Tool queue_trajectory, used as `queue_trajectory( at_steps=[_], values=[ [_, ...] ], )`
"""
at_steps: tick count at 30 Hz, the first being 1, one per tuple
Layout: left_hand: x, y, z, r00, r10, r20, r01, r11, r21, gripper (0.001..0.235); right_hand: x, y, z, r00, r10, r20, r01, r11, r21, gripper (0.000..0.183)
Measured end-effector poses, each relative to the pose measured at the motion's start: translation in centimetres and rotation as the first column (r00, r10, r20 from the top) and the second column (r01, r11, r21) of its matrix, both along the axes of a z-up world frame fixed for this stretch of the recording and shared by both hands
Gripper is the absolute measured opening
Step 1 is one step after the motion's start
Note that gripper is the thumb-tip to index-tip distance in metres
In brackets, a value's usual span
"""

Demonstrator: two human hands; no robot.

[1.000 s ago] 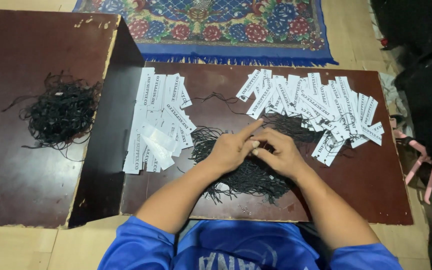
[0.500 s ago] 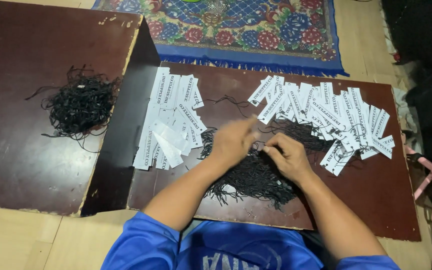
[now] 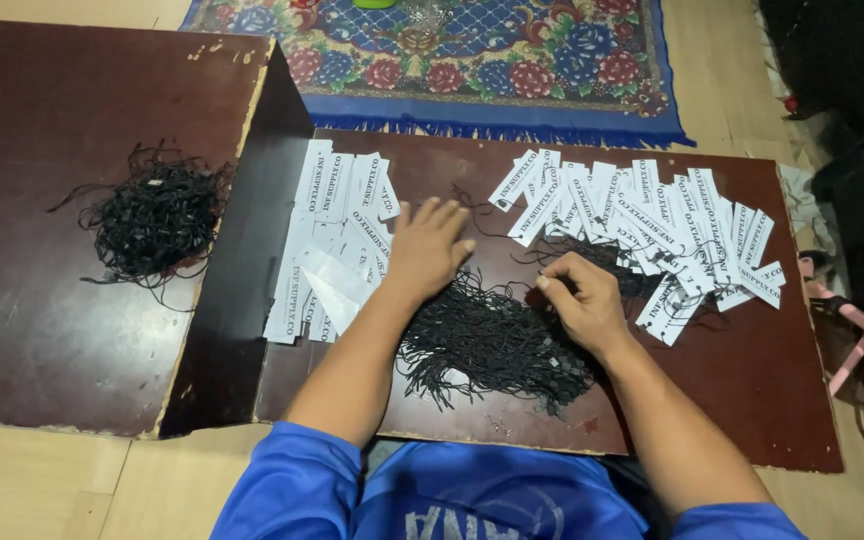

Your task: The person sits at a low table and repeatedly picks up white rectangular tags and black strings. They tie the strings to the tags by hand and place the finished items into a pile on the right side of the table.

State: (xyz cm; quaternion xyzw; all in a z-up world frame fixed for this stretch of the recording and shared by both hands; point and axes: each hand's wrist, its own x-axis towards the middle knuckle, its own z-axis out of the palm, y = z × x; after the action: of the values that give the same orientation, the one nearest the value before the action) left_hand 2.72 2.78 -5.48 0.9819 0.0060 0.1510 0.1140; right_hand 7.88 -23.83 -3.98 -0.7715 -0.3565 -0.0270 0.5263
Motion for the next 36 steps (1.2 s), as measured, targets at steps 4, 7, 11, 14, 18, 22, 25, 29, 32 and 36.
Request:
queue_trajectory(
  at_steps=[4, 7, 11, 14, 18, 22, 25, 29, 32, 36],
  values=[
    [-0.1, -0.3, 0.1, 0.995, -0.055, 0.081, 0.061, 0.995, -0.075, 0.047, 0.1, -0.3, -0.6, 1.0, 0.0, 0.001, 0.0, 1.0, -0.01, 0.006],
    [0.1, 2.5, -0.5, 0.96, 0.175, 0.219, -0.152, 0.981, -0.117, 0.04, 0.0, 0.0, 0.3, 1.0, -0.005, 0.008, 0.005, 1.0, -0.022, 0.005],
    [-1.2, 6.2, 0.5, 0.767, 0.602, 0.223, -0.592, 0.797, -0.117, 0.051, -0.1, 0.2, 0.6, 1.0, -0.018, 0.005, 0.018, 1.0, -0.01, 0.006],
    [-2.0, 6.2, 1.6, 0.728, 0.683, 0.053, -0.672, 0.727, -0.141, 0.054, -0.2, 0.1, 1.0, 1.0, -0.022, -0.003, 0.021, 1.0, -0.005, 0.007],
    [-1.8, 6.9, 0.2, 0.729, 0.683, 0.048, -0.676, 0.729, -0.113, 0.045, -0.3, -0.1, 1.4, 0.999, -0.038, -0.022, 0.039, 0.999, 0.005, 0.008],
    [-2.4, 6.2, 2.6, 0.677, 0.736, 0.002, -0.726, 0.668, -0.164, 0.063, -0.1, -0.1, 1.0, 0.999, -0.039, -0.02, 0.038, 0.999, -0.012, 0.007],
    [-2.6, 6.3, 3.3, 0.687, 0.726, -0.031, -0.722, 0.676, -0.147, 0.049, 0.0, -0.2, 0.8, 0.999, -0.036, -0.01, 0.036, 0.999, -0.018, 0.008],
    [-2.5, 7.1, 2.5, 0.68, 0.734, 0.006, -0.728, 0.675, -0.119, 0.036, -0.1, -0.2, 0.4, 0.999, -0.041, -0.023, 0.04, 0.999, -0.014, 0.009],
    [-2.3, 6.9, 2.6, 0.705, 0.707, 0.057, -0.694, 0.705, -0.146, 0.034, 0.0, -0.1, 0.6, 0.999, -0.037, -0.027, 0.037, 0.999, -0.008, 0.009],
    [-3.1, 5.0, 5.2, 0.763, 0.592, 0.26, -0.542, 0.805, -0.242, 0.022, 0.0, -0.1, 0.5, 0.998, -0.038, -0.04, 0.038, 0.999, 0.0, 0.009]
  ],
)
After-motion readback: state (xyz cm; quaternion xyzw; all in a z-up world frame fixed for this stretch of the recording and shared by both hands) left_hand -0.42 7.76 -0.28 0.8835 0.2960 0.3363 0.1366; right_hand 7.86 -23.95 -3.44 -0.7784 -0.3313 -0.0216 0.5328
